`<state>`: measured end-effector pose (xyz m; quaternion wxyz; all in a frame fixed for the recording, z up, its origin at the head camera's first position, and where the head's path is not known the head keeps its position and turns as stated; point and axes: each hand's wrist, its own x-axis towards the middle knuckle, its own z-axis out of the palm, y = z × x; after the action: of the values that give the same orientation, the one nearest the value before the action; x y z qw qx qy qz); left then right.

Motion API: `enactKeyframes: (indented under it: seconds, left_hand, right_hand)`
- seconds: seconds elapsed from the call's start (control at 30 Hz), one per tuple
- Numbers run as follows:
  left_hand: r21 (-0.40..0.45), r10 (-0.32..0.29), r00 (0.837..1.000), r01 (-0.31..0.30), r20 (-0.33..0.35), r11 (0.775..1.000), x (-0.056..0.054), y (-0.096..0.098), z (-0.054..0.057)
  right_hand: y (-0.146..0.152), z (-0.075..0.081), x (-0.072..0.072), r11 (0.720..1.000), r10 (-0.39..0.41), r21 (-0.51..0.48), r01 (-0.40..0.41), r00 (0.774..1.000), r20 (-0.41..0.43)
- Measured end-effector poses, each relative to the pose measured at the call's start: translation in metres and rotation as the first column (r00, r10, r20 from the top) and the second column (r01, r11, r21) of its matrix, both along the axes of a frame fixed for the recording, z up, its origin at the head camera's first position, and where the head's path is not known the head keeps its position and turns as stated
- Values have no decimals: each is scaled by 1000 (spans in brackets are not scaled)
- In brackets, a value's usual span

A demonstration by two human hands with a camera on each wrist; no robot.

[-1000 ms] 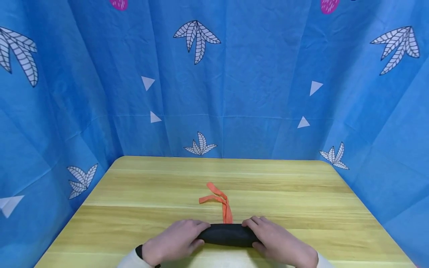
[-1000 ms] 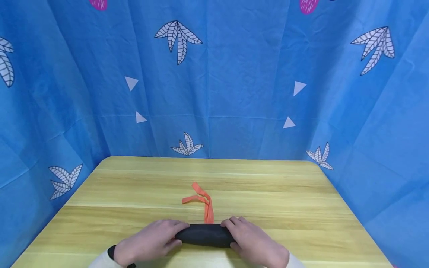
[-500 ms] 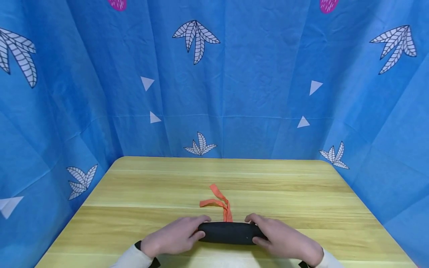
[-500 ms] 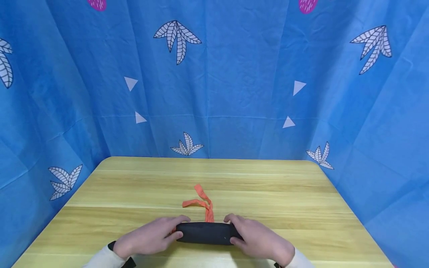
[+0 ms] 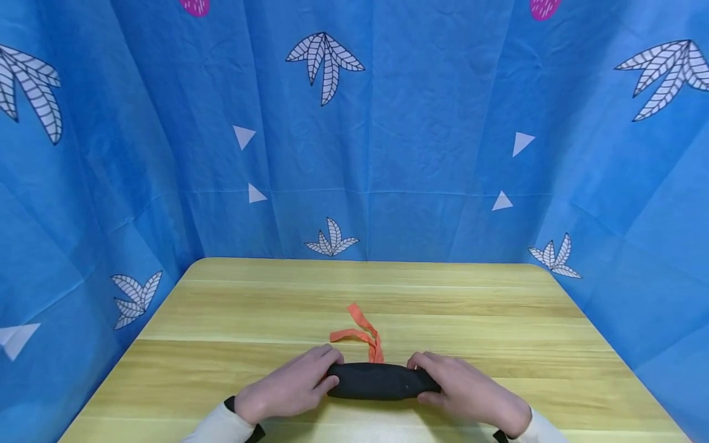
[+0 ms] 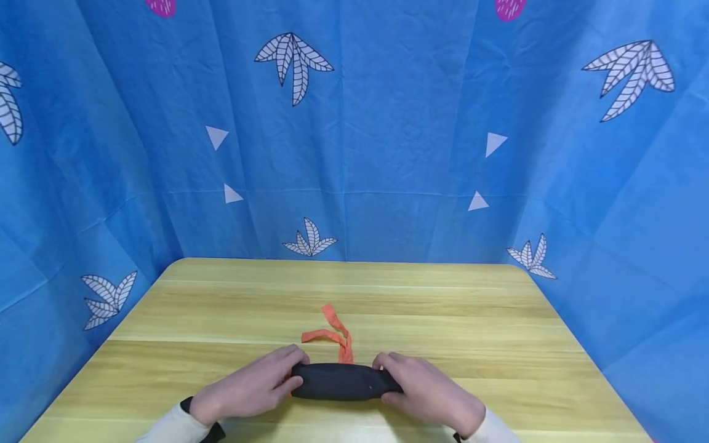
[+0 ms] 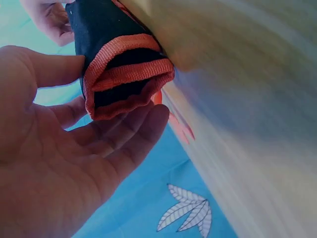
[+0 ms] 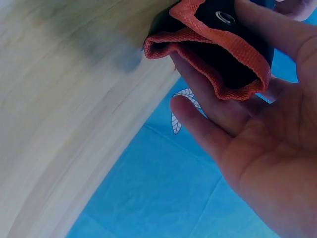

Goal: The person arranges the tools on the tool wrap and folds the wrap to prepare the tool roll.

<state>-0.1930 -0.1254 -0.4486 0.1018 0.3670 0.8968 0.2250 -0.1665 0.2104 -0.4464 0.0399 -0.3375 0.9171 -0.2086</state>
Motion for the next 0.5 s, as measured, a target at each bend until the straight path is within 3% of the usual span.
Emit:
enactKeyframes:
  seconds: [0.2, 0.5]
  left_hand:
    - [-22, 5, 1000, -5, -20, 1000, -1, 0, 0]
    - [30, -2, 996, -1, 91, 1000, -2, 0, -1]
  right_hand:
    - [0, 2, 0, 1000, 5, -20, -5, 999, 34]
    - [2, 4, 0, 999, -10, -46, 13, 998, 69]
